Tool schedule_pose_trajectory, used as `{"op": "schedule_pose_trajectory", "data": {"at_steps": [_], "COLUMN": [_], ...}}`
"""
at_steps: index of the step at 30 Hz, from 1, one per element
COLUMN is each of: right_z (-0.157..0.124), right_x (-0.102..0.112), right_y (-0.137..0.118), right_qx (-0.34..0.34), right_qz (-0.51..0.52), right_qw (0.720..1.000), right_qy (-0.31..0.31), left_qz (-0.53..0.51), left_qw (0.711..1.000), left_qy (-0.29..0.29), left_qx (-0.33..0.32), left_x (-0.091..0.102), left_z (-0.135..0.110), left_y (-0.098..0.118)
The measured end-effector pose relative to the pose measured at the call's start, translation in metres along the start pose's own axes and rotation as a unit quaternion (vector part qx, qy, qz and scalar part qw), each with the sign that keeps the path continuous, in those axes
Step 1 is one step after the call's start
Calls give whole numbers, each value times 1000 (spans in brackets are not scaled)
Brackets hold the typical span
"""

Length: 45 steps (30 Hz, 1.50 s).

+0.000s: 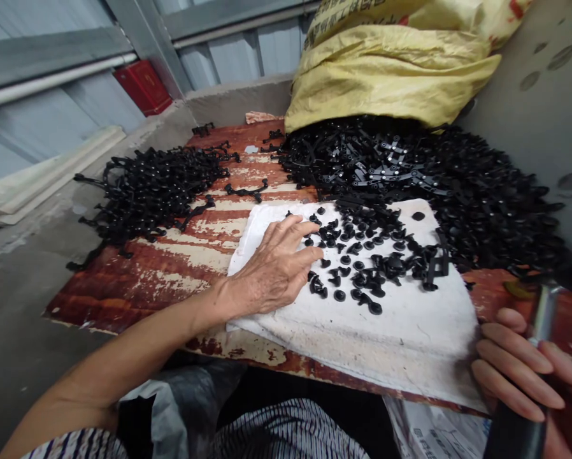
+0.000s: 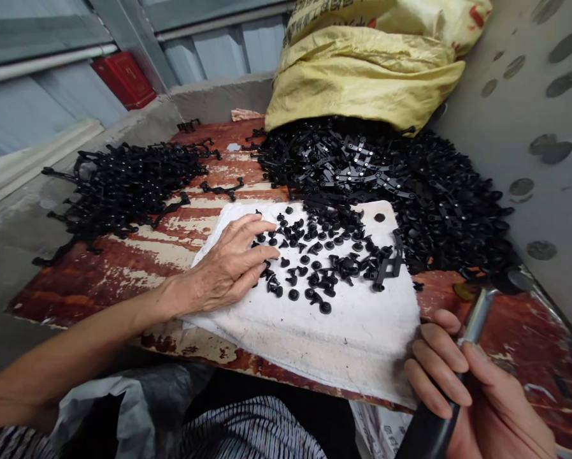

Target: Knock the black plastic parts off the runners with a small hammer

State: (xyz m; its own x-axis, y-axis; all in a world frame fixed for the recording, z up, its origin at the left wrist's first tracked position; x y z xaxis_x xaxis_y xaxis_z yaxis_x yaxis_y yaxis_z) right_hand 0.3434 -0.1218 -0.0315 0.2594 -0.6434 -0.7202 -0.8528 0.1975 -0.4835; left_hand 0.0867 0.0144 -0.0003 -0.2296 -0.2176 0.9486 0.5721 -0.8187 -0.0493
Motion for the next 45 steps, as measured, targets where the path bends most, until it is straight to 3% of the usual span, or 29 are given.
{"op": "schedule_pose_trajectory", "data": {"at_steps": [9, 17, 27, 38, 45], "right_z": [0, 2, 7, -3, -2], "right_x": [4, 9, 16, 6, 8], "right_y": [-1, -3, -6, -1, -2], "right_qx": [11, 3, 52, 4, -4], "right_qz": [-21, -29, -63, -14, 4], "right_qw": [1000, 999, 995, 1000, 1000], "right_qy": [-16, -34, -57, -28, -26], "left_qz": [-16, -124, -71, -58, -82], "left_qw": [1000, 991, 997, 997, 995], "left_qy": [-11, -52, -27, -49, -56], "left_qx": [-19, 5, 14, 24, 18], "left_x": [-8, 9, 6, -3, 0], "left_z": [4, -3, -7, 15, 15], "left_y": [2, 8, 17, 7, 8]}}
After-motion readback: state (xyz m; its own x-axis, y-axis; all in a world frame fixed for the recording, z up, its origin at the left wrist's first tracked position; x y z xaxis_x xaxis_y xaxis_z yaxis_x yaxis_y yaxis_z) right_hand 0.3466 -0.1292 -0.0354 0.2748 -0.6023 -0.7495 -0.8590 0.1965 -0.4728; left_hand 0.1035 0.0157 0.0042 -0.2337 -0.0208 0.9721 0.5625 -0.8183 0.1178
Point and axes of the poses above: each hand's wrist, its own z-axis towards the middle knuckle, its own x-axis out of the back of the hand, y = z × x, the point moved 1 cm from there along z, towards the middle knuckle, and after that the axes turned 11 degrees about z, right-handed, at the moved point
